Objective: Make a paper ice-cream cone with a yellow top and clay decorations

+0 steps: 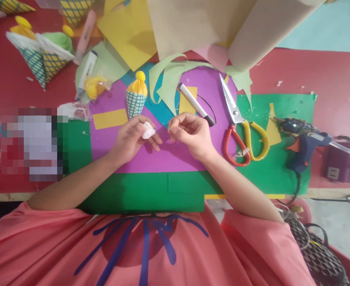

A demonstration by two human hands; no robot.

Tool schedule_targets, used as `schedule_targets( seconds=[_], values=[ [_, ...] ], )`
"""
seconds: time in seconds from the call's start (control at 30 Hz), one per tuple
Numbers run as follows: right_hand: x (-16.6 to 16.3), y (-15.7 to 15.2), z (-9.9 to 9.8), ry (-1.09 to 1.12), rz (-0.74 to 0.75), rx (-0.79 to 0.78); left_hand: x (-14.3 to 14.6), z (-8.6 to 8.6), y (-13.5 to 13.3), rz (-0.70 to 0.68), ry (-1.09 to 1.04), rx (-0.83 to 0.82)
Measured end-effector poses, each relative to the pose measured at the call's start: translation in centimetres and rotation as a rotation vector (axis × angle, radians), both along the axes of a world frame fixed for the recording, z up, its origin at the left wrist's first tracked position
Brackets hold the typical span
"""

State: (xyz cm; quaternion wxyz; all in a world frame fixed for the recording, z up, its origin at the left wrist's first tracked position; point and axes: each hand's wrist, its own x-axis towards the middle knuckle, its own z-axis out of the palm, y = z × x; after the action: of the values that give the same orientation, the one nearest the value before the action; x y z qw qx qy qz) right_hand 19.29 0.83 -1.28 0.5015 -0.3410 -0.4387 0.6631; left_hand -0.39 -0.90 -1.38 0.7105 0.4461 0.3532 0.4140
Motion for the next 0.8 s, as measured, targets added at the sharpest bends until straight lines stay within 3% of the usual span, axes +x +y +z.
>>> schedule_targets(
  seconds=[0.4, 0.8],
  values=[
    [-0.2, -0.1, 0.4, 0.064, 0.109, -0.047, 0.2, -0.3, 0.2, 0.035, 0.002, 0.038],
    [-1.1, -0.8, 0.7, -0.242, 0.013, 0.103, 0.5, -0.6, -0.2, 0.048, 0.096, 0.244]
  ],
)
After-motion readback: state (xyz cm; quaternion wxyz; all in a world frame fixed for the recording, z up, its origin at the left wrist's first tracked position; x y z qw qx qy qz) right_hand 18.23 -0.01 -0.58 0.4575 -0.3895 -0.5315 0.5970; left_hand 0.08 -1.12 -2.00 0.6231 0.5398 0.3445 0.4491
